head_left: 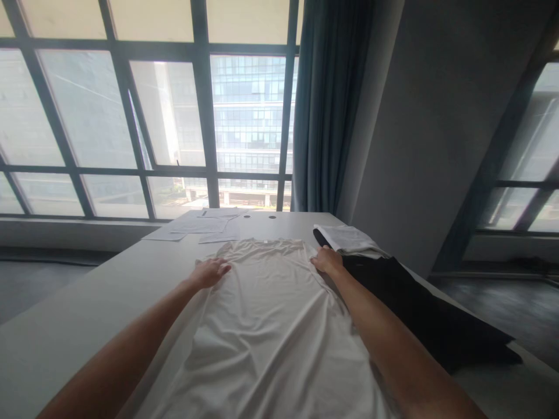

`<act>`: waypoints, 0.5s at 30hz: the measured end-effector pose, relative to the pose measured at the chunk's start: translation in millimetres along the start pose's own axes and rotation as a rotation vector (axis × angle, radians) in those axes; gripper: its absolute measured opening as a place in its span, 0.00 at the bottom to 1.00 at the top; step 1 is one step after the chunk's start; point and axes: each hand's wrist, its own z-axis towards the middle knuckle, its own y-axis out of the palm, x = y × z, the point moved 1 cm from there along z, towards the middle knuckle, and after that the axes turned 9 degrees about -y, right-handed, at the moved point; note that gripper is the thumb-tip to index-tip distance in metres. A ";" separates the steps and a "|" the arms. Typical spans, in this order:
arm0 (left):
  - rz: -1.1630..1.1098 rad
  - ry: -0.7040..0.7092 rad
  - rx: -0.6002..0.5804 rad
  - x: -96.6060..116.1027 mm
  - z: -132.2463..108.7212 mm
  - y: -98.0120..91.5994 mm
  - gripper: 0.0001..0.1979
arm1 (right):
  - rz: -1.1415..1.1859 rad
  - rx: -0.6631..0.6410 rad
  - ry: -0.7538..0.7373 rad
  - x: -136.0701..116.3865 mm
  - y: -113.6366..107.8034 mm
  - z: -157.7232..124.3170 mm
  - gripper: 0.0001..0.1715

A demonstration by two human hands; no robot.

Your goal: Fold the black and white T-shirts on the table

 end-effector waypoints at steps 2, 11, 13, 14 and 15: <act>0.080 -0.077 0.005 -20.6 17.8 9.3 0.25 | -0.007 -0.015 0.007 2.1 5.6 10.7 0.20; 0.067 -0.264 0.150 -86.8 46.5 21.3 0.24 | 0.377 0.225 0.357 27.5 -1.7 71.8 0.27; 0.084 -0.335 0.127 -95.1 45.8 23.4 0.25 | 0.456 0.286 0.387 33.9 -5.5 83.3 0.26; 0.091 -0.357 0.123 -97.1 45.2 24.4 0.26 | 0.475 0.307 0.385 35.7 -6.9 88.2 0.25; 0.095 -0.371 0.125 -97.9 44.6 25.4 0.26 | 0.484 0.323 0.365 36.2 -7.9 92.6 0.25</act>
